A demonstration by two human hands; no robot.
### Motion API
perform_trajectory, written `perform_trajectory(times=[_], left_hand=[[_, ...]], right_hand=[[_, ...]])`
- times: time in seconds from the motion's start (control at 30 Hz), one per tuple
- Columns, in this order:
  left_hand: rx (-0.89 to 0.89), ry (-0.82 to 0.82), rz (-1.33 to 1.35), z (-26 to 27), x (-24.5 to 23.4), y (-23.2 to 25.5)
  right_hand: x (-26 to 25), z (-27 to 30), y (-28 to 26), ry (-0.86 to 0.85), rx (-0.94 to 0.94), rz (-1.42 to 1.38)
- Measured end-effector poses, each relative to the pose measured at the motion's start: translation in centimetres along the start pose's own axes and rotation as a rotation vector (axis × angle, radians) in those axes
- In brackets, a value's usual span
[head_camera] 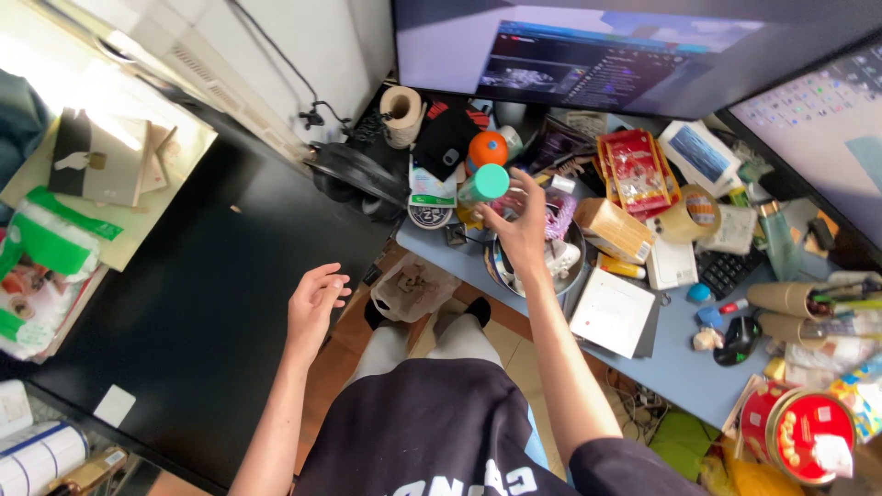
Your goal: Organizing and tidying a cluttered desk by moving and sorting various items
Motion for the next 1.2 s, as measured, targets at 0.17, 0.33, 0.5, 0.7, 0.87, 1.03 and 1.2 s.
perform_trajectory(times=[0.17,0.33,0.5,0.7,0.87,1.03,1.2], left_hand=[[0.043,0.084,0.094,-0.9,-2.2,-2.0],[0.067,0.199,0.237,-1.6,-7.3,-3.2],[0.054,0.359,0.582,-2.0,-14.4,-3.4],[-0.094,0.576,0.919,-5.1,-25.8,-7.8],[-0.189,0.755,1.063,-5.2,-33.8,-12.7],[-0.383,0.935,1.262,-0.2,-38.0,-13.6],[-0.206,1.054,1.387,-0.4,-43.1,-20.0]], right_hand=[[0.1,1.7,-4.0,0.164,-0.086,-0.064],[3.1,4.0,-2.8,0.154,-0.149,-0.094],[8.3,6.9,-3.4,-0.046,0.062,-0.016],[15.6,10.9,-6.3,-0.258,0.226,-0.014],[22.8,12.4,-4.9,-0.423,0.356,-0.075],[28.4,13.0,-7.2,-0.531,0.419,-0.011],[31.9,13.3,-7.8,-0.600,0.420,-0.018]])
Point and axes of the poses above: each hand's wrist, its own z-axis away from the middle knuckle, its own x-axis out of the palm, y = z × x, the point moved 7 cm from there along -z, towards the middle knuckle, and after that the axes turned 7 degrees about -y, right-handed, at the moved point
